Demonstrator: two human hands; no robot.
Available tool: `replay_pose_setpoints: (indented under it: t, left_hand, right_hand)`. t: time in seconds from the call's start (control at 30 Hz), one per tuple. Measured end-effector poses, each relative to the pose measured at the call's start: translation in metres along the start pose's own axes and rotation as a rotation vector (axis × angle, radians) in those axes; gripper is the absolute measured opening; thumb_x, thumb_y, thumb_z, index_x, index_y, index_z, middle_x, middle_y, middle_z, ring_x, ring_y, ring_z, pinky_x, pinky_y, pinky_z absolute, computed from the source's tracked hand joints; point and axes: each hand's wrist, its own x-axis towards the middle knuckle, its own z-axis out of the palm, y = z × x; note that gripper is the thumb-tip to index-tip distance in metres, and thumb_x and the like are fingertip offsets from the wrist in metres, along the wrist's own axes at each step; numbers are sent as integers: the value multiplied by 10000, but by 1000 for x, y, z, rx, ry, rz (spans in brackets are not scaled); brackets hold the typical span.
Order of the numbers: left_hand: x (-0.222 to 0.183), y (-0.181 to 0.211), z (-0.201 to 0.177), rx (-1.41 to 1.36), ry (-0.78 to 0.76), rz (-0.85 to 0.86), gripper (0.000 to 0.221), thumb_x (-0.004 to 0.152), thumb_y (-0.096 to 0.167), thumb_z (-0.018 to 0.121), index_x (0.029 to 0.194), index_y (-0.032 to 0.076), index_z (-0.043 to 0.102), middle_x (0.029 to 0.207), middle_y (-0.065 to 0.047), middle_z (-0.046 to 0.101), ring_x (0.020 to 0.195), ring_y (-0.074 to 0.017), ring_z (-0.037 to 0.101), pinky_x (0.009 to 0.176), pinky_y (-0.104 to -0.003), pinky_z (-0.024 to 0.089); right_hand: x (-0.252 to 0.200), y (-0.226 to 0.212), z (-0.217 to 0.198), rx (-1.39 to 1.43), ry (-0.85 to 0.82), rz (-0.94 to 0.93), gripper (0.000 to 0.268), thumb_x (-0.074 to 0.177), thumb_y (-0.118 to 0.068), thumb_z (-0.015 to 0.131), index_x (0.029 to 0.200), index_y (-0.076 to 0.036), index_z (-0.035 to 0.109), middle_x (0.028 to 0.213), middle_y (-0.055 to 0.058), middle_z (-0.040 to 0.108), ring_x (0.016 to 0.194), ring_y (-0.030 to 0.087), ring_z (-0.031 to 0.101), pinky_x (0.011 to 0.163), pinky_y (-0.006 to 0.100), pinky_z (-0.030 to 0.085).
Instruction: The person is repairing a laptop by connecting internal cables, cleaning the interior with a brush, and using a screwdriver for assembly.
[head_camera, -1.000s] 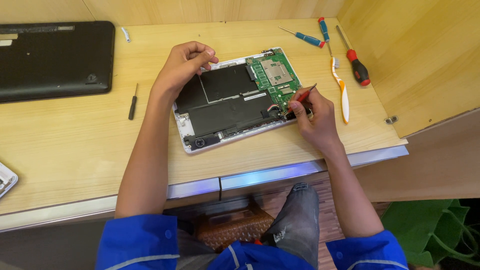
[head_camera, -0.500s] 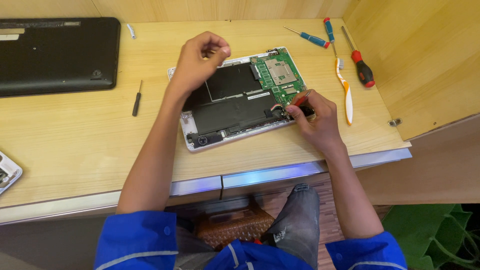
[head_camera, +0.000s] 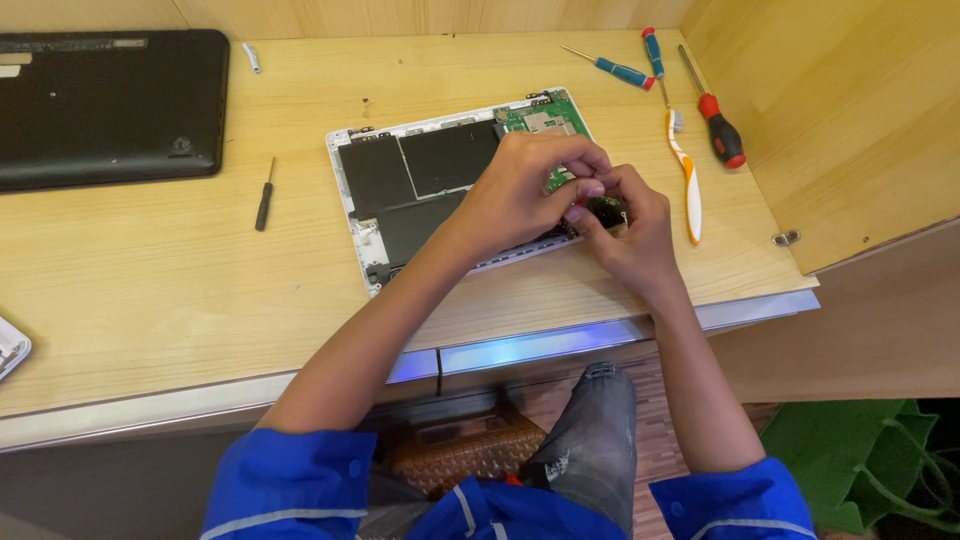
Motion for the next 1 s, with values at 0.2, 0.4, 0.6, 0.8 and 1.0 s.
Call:
replay_pose_setpoints:
  t: [0.2,0.4,0.6,0.8,1.0]
  left_hand:
    - [-2,18,-3,31,-56,-17,176,914,16,711,1047,128,687,901,-7,752,1062,-247,652,871,-399,490]
    - [-2,13,9,137,-6,43,331,773,162,905,980,129,649,863,-17,651,920,-264,644,798,-397,555]
    - [-4,5,17,39,33,1,277,824,87,834,950,144,594,786,12,612,802,-215,658,719,-357,567]
    - [-3,12,-1,19,-8,17,246,843,58,816,948,120,602,728,-33,623,744,-267,654,689,-382,570]
    - [-4,13,2,-39,-15,15,170,848,5,783,907,85,645,730,-84,649,769,-297,670,727,-384,573]
  right_hand:
    - [3,-3,0,150,-25,73,111,950,55,754,1003,14,665,927,114,716,1002,162,650,970,388,515]
    - [-5,19,2,-18,62,31,121,868,95,828,868,-1,755,817,140,627,809,185,653,776,374,549]
    - [-6,30,3,-4,39,19,122,896,37,837,841,-44,765,821,92,601,773,126,609,717,309,510]
    - [-1,6,-2,308,-116,131,80,964,36,704,1032,30,746,1041,146,663,1050,185,596,971,380,489]
    - [-11,24,1,202,-80,114,45,988,-18,713,1001,26,711,917,106,634,999,141,529,917,350,470]
